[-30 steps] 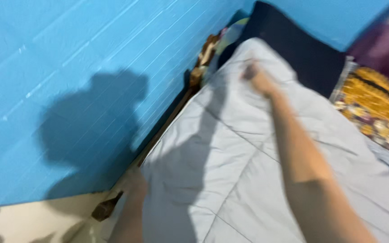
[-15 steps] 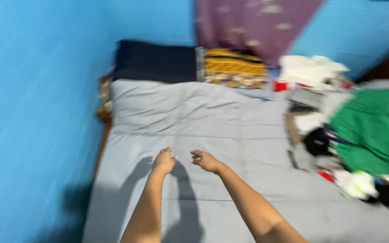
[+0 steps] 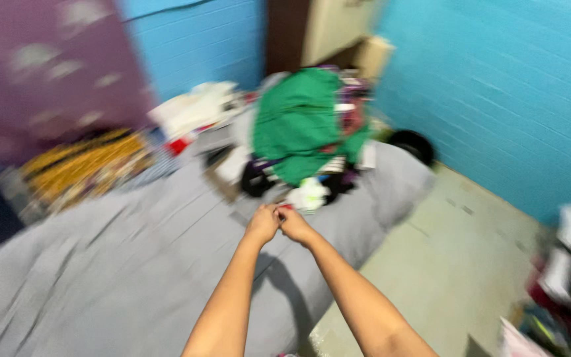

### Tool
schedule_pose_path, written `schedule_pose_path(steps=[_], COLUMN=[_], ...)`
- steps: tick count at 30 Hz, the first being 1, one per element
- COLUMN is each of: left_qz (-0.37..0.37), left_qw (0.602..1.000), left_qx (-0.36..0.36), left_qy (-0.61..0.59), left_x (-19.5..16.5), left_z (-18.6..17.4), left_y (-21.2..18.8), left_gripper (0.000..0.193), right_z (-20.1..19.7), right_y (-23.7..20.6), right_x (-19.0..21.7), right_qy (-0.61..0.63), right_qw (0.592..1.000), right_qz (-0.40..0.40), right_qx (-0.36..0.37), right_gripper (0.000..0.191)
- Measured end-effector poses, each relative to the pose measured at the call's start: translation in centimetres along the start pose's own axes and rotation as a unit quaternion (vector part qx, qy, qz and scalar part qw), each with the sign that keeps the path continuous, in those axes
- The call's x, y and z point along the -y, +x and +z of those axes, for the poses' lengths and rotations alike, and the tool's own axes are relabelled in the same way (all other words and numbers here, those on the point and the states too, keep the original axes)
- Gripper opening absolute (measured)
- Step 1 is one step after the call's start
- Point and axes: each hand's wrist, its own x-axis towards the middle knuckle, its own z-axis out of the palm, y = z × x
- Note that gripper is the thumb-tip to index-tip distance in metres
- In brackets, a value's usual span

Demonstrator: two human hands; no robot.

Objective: The person rearranges pillows and a blanket on the bed, then moves an office chair across the room and positions it at the desk. They also adjust items on the desk and hang a bag on a wall hook.

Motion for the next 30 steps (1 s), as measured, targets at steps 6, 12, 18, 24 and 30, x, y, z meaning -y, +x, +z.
schedule_pose_path(steps=[6, 12, 18, 24, 30], left_qz=[0.170, 0.311, 0.458, 0.598, 0.584], left_qw=[0.971, 0.896, 0.793, 0.640, 0.570], left_qx=[0.164, 0.317, 0.399, 0.460, 0.516], left_qy=[0.029, 0.016, -0.033, -0.142, -0.259], left_x=[-11.6, -24.7, -35.6, -47.4, -54.5], left_z=[14.7, 26.1, 35.1, 40.7, 43.8], left_y=[4.7, 0.2, -9.9, -24.2, -36.6], left_gripper=[0.029, 0.028, 0.028, 0.023, 0.040], right_z=[-13.5, -21.0, -24.1, -26.1, -25.6], right_y=[-8.5, -22.0, -36.5, -54.4, -68.7], right_x=[-8.1, -13.2, -17.0, -16.5, -12.3], right_qy=[0.080, 0.017, -0.046, -0.165, -0.254], right_qw=[0.974, 0.883, 0.774, 0.644, 0.571], right_qz=[0.026, 0.121, 0.123, 0.208, 0.341], right_qx=[-0.211, -0.453, -0.619, -0.717, -0.702], right_gripper=[0.008, 0.012, 0.016, 0.027, 0.034])
